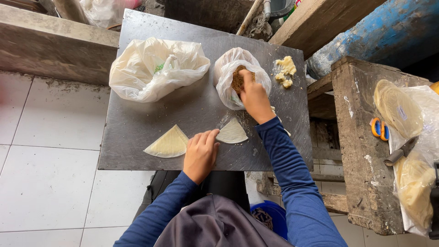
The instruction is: The person puts a small amount of filling onto thin pastry sheets, rolls them into thin cylinders by hand using a paste to seal them, and places the finished wraps into a bucket.
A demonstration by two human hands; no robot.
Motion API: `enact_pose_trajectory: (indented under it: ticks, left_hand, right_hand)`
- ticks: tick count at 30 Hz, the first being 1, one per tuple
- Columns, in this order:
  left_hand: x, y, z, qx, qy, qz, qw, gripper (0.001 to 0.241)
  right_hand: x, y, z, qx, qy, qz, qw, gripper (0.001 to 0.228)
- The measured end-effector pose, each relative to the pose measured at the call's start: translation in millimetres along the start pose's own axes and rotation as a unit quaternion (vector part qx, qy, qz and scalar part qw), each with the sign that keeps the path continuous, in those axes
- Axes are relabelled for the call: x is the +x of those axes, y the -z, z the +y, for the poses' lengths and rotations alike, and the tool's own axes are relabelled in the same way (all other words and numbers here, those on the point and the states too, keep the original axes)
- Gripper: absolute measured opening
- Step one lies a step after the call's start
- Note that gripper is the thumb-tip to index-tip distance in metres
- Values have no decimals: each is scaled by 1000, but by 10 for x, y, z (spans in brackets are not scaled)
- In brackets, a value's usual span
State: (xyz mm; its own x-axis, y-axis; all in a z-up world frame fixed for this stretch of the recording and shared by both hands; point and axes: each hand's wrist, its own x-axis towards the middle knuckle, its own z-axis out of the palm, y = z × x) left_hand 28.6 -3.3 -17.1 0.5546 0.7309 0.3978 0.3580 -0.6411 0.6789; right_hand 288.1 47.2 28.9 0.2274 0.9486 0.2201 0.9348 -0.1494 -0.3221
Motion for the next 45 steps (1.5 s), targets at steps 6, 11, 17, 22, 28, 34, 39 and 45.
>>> enact_pose_trajectory:
  ticks: [6, 11, 17, 22, 28, 34, 39, 45]
  left_hand:
    - [114, -38, 87, 19, 37, -11, 999, 48]
    - [102, -81, 133, 37, 47, -4, 998, 44]
    - [128, -146, 134, 52, 43, 0, 998, 42]
    - [129, -169, 119, 92, 38, -3, 995, 51]
    - [136, -232, 161, 138, 38, 0, 990, 50]
    - [132, -209, 240, 108, 56, 27, 992, 45]
    - [145, -192, 251, 134, 78, 28, 988, 57]
    - [175, -299, 239, 117, 87, 5, 989, 59]
  right_hand:
    - [-217, 522, -120, 228, -12, -28, 973, 53]
    - [-701, 591, -283, 254, -13, -111, 961, 50]
    - [-1046, 273, -457, 211, 84, -86, 970, 49]
    - [-1115, 189, -405, 146, 152, -36, 977, 56]
    - [-1161, 215, -373, 147, 112, -22, 983, 49]
    - [-1286, 296, -359, 124, 57, 10, 991, 52]
    - [-1459, 182, -390, 36, -70, 43, 996, 58]
    - [-1520, 1, -425, 84, -137, 68, 985, 54]
